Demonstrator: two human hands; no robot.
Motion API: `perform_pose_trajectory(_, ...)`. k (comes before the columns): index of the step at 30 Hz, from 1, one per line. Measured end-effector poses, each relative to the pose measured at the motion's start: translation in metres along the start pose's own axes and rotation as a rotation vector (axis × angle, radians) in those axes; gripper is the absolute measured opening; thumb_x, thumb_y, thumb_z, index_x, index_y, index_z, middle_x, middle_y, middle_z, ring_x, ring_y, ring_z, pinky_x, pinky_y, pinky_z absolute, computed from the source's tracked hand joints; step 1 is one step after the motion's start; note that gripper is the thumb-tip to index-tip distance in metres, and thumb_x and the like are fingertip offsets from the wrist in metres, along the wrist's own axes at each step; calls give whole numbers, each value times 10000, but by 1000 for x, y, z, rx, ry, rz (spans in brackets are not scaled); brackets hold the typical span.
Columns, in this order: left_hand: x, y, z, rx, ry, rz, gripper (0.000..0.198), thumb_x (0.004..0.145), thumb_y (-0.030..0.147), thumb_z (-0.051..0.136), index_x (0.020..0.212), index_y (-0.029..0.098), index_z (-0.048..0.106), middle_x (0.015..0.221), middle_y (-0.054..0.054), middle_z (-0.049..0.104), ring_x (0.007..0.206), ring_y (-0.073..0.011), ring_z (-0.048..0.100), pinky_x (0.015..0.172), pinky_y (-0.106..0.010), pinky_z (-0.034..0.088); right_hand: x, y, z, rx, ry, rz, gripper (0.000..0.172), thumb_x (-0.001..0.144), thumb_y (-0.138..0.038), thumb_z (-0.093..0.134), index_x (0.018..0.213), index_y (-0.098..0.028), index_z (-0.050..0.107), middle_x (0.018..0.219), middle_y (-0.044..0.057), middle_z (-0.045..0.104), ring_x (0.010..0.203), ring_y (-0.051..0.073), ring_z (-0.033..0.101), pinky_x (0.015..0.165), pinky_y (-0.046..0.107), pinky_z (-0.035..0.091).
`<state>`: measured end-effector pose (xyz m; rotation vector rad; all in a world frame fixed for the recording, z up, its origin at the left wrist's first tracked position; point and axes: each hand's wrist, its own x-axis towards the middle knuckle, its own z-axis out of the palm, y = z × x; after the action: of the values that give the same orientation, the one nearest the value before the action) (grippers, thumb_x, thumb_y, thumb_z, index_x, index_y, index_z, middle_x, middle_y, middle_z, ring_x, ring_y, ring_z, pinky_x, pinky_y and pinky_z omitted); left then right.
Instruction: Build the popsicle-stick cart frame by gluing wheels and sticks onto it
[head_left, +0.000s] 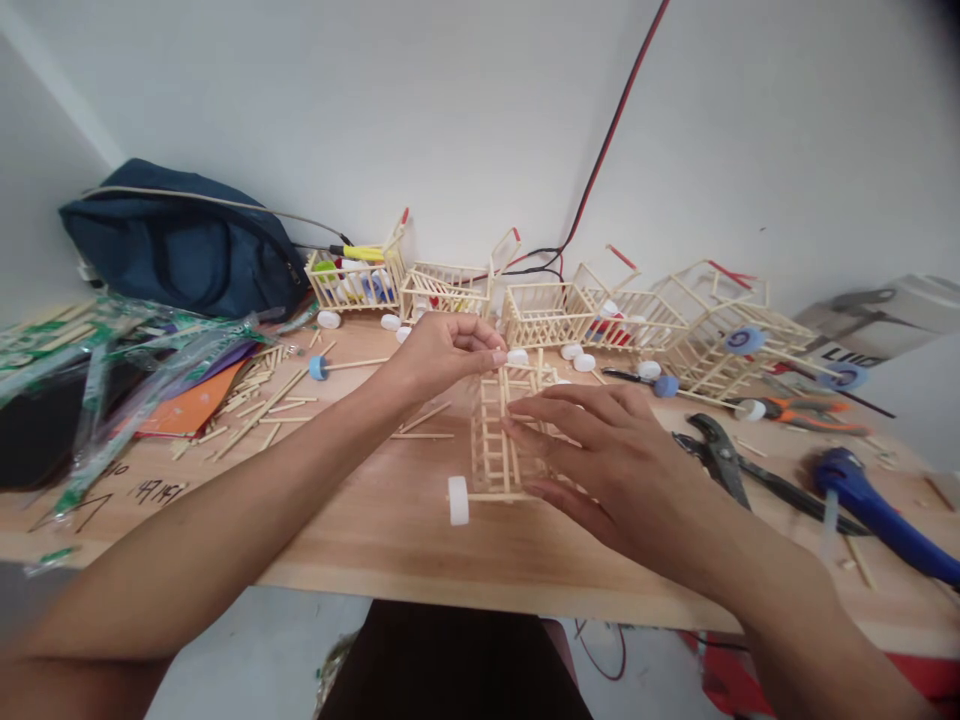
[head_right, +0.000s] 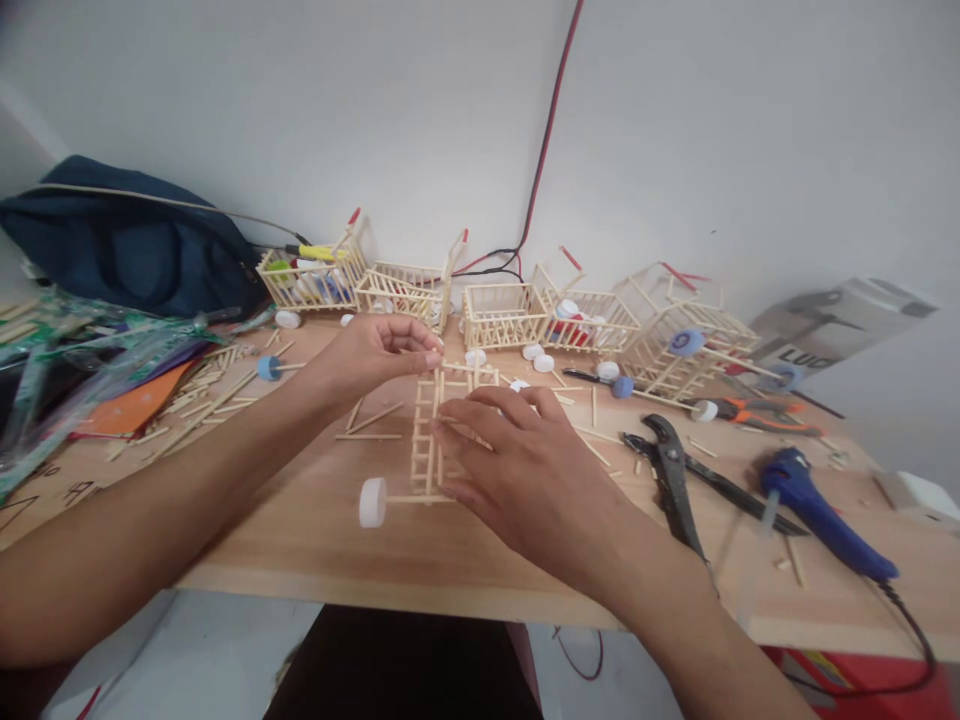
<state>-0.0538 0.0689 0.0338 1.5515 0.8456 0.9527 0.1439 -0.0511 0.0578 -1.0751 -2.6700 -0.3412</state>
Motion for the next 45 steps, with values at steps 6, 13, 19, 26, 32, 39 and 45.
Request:
perform_pose_trajectory(6, 1, 1, 2, -10, 41, -30, 323, 521, 287, 893, 714, 131, 686, 631, 6, 647, 599, -96, 575, 602, -218, 432, -1, 0, 1, -14, 5, -1, 305, 972, -323, 527, 1236, -234, 652, 1317, 75, 664, 1213, 289, 561, 947, 487, 432)
perform_pose_trajectory(13, 1, 3, 3, 10, 58, -27, 318, 513, 286, 899, 689, 135, 682, 608, 17, 634, 574, -86, 555, 577, -208, 416, -1, -1, 0, -4, -6, 13, 316, 966, -342, 544, 1239, -220, 648, 1323, 73, 661, 1217, 284, 564, 934, 470, 430)
perform_pose_trajectory(19, 3, -1, 3, -8, 50, -17, 315, 534, 306, 891, 703, 138, 684, 624, 12, 638, 577, -92, 561, 572, -214, 413, -1, -2, -1, 2, -14, 19, 321, 964, -348, 546, 1237, -215, 650, 1324, 78, 659, 1214, 284, 564, 936, 469, 431)
perform_pose_trajectory(26, 1, -1, 4, -49, 21, 5, 322, 525, 270, 899, 679, 136, 649, 619, 20, 641, 585, -86, 574, 583, -206, 435, -1, -5, -1, -6, -15, 27, 320, 961, -341, 560, 1231, -200, 658, 1321, 83, 659, 1216, 286, 562, 934, 465, 430)
perform_pose_trajectory(32, 2, -2, 3, -21, 16, 43, 333, 530, 313, 903, 660, 138, 651, 639, 10, 655, 601, -92, 579, 597, -216, 451, 0, -7, -3, -7, -15, 36, 325, 977, -338, 532, 1234, -184, 658, 1320, 71, 662, 1213, 282, 559, 931, 457, 413)
perform_pose_trajectory(39, 2, 0, 5, -18, 41, 2, 297, 539, 277, 883, 670, 136, 657, 589, 25, 622, 554, -79, 542, 547, -201, 403, 0, -7, -3, -18, -29, 39, 341, 978, -339, 520, 1258, -186, 641, 1337, 73, 649, 1214, 273, 557, 938, 444, 399)
perform_pose_trajectory(45, 0, 2, 9, 3, 51, 31, 224, 595, 221, 826, 726, 136, 665, 564, 35, 603, 545, -79, 546, 554, -197, 410, 0, -8, -3, -25, -23, 29, 344, 963, -334, 548, 1245, -165, 648, 1314, 91, 661, 1183, 276, 573, 919, 444, 407)
